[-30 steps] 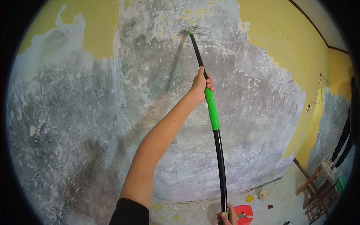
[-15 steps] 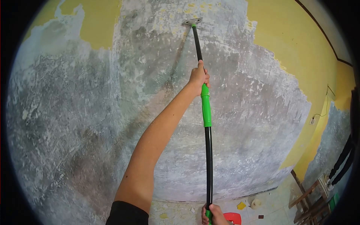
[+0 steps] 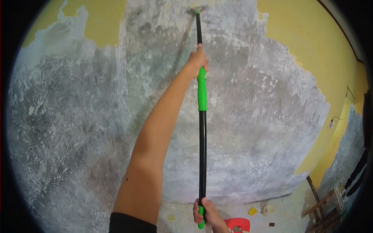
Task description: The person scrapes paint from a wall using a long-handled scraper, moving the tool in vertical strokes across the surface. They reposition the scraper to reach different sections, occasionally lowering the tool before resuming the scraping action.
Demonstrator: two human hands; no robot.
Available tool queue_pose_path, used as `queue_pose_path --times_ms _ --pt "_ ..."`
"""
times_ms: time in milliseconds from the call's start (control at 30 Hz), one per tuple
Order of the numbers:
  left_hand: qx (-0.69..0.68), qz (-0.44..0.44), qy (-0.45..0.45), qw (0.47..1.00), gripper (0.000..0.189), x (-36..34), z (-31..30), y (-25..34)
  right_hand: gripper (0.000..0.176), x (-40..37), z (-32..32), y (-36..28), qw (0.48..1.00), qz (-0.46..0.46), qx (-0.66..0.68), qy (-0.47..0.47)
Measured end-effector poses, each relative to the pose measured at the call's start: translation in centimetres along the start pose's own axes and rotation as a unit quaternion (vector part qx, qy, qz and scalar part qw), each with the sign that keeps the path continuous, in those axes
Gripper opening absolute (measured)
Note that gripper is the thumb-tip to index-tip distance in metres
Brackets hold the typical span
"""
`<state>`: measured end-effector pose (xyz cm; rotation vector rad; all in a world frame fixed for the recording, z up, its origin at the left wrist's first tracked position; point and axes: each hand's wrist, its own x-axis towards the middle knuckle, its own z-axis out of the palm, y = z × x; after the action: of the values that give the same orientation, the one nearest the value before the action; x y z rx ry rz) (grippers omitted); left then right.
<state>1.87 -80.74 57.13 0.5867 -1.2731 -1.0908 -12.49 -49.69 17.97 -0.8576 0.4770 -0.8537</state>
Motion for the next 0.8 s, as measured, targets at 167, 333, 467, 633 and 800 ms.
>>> queue_pose_path --times_ms 167,333,467,633,800 --pt "-0.046 -0.041 -0.027 0.998 0.048 -1.8 -0.8 -0.8 0.055 1.5 -3.8 6.3 0.992 -0.073 -0.003 0.102" --pt "-0.032 -0.073 -0.038 0.996 0.048 -2.9 -3.1 -0.6 0.053 1.9 1.3 6.2 0.989 0.021 0.149 -0.005" --pt "0.003 -0.08 -0.024 0.997 0.048 -3.5 -4.9 -0.6 0.053 4.3 1.9 9.4 0.977 0.032 0.189 -0.097" --pt "0.021 -0.088 -0.022 0.996 0.048 -3.2 -5.7 -0.3 0.057 5.7 3.6 8.7 0.969 0.051 0.197 -0.137" --pt "0.053 -0.089 -0.015 0.995 0.048 -2.8 -6.5 0.2 0.062 6.6 4.8 8.4 0.972 0.073 0.165 -0.152"
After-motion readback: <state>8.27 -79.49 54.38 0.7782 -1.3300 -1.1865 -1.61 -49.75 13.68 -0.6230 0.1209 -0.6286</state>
